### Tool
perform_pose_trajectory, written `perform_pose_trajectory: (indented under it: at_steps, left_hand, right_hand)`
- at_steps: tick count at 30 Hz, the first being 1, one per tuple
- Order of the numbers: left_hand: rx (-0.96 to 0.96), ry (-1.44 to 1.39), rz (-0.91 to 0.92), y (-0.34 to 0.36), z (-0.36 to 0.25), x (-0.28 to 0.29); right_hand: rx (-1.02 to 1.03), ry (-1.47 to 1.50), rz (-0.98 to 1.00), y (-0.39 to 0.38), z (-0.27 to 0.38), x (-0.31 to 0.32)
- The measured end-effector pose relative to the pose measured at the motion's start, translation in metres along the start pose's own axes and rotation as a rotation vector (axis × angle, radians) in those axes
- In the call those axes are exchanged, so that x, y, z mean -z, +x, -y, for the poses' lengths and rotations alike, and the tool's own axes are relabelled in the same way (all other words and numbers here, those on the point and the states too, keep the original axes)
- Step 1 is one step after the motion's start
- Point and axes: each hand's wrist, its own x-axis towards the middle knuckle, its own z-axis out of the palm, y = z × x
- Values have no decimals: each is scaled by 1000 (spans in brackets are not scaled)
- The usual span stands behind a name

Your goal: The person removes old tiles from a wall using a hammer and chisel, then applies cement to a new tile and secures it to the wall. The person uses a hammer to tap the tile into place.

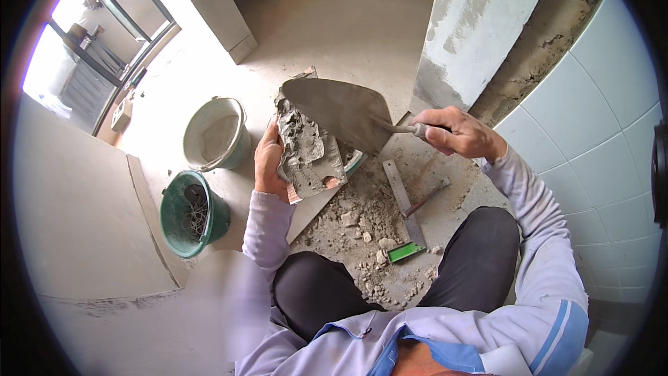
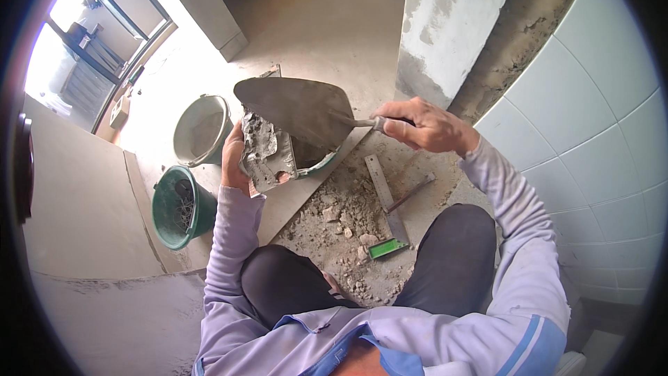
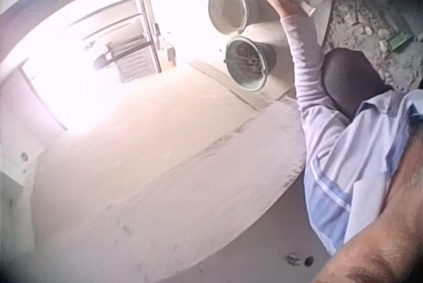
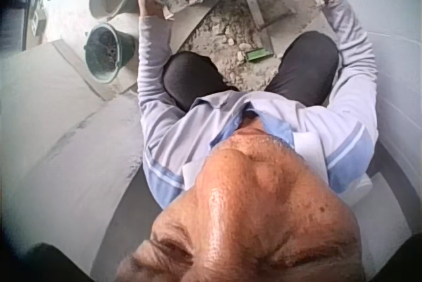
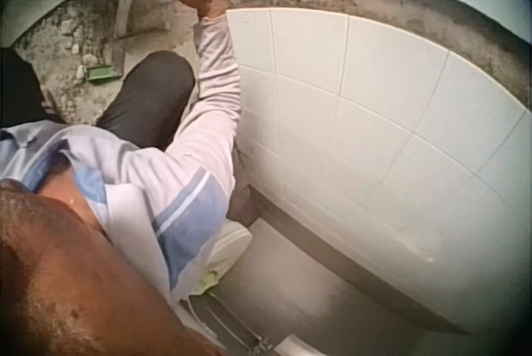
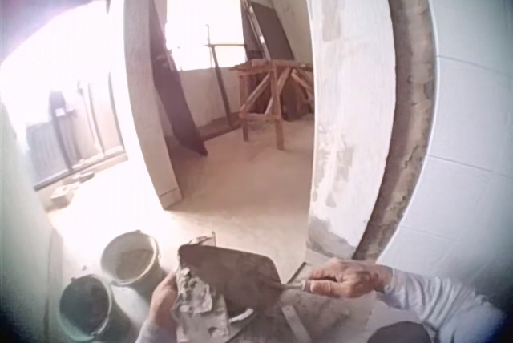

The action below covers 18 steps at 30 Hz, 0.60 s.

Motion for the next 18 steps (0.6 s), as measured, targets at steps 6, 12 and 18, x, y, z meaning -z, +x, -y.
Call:
perform_pose_trajectory:
  at_steps: [6, 12, 18]
  left_hand:
    - [44, -73, -42, 3, -11, 27]
    - [83, -123, 10, 4, -9, 22]
    - [99, -128, 84, -8, -25, 5]
  right_hand:
    - [133, -131, -114, -19, -7, -21]
    - [128, -187, -212, -8, -24, -32]
    - [24, -251, -467, 46, -59, -26]
